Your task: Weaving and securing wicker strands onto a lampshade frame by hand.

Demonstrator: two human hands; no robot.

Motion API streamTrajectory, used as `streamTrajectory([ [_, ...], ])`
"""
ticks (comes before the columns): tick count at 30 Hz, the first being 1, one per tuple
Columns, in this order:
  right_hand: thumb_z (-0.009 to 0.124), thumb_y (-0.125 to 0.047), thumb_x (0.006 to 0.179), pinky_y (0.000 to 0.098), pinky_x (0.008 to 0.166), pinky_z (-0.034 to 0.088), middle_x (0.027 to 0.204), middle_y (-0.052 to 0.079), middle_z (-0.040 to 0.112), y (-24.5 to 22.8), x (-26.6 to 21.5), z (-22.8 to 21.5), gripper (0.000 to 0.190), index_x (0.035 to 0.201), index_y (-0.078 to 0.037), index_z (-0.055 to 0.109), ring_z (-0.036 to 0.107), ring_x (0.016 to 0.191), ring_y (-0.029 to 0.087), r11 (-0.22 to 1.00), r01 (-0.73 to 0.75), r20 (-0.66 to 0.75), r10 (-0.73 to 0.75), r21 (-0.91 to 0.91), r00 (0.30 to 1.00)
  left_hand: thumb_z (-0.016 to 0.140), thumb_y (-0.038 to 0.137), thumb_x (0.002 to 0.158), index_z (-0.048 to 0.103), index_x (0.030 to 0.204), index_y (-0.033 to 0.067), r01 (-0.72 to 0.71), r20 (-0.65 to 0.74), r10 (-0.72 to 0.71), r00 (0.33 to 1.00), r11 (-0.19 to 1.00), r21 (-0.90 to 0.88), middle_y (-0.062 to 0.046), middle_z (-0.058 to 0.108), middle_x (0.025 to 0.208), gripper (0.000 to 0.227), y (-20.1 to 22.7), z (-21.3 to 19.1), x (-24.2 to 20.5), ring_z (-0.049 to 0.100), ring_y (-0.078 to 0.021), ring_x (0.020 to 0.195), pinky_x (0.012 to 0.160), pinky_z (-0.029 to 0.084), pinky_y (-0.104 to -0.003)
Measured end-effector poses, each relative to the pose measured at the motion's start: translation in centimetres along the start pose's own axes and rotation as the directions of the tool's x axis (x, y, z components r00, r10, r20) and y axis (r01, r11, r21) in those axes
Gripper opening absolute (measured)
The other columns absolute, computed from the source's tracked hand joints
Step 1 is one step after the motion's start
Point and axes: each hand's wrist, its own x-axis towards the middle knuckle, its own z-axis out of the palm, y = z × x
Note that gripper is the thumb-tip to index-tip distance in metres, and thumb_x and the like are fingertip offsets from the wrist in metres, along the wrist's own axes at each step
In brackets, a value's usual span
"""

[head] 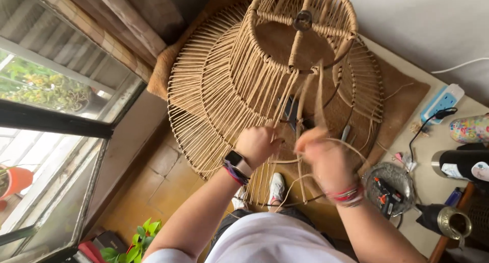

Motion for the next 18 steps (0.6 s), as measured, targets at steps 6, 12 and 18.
streamTrajectory([
  [6, 0.046, -0.023, 0.11, 0.0347, 0.069, 0.053, 0.098, 0.014, 0.074, 4.3, -3.7, 4.8, 0.032, 0.129, 0.001, 0.055, 0.07, 0.081, 0.021, 0.615, -0.363, 0.482, 0.782, -0.7, 0.396, 0.062, 0.046, 0.111, 0.074, 0.079, 0.0065, 0.342, 0.367, 0.402, 0.839, 0.137, -0.93, -0.003, 0.066, 0.065, 0.053, -1.0, 0.7, -2.2, 0.051, -0.0122, 0.057, 0.054, 0.039, -0.031],
  [12, 0.047, -0.017, 0.115, 0.0393, 0.081, 0.048, 0.135, 0.02, 0.061, -1.0, -1.4, -2.6, 0.041, 0.148, 0.007, 0.05, 0.056, 0.101, 0.022, 0.696, -0.18, 0.139, 0.116, 0.695, 0.983, 0.068, 0.052, 0.091, 0.077, 0.08, 0.0107, 0.024, -0.027, -0.023, 0.999, 0.999, 0.046, -0.009, 0.073, 0.069, 0.044, 0.9, -3.5, -1.6, 0.063, -0.0194, 0.056, 0.055, 0.054, -0.037],
  [18, 0.053, -0.031, 0.108, 0.0352, 0.076, 0.057, 0.098, 0.008, 0.077, 0.3, -2.8, 3.3, 0.029, 0.116, -0.01, 0.071, 0.074, 0.085, 0.019, 0.621, -0.36, 0.393, 0.749, -0.696, 0.534, 0.054, 0.047, 0.11, 0.079, 0.093, 0.0076, -0.103, 0.038, 0.244, 0.969, 0.541, -0.835, -0.006, 0.079, 0.081, 0.049, 0.2, -1.3, -3.2, 0.074, -0.0164, 0.069, 0.066, 0.061, -0.033],
])
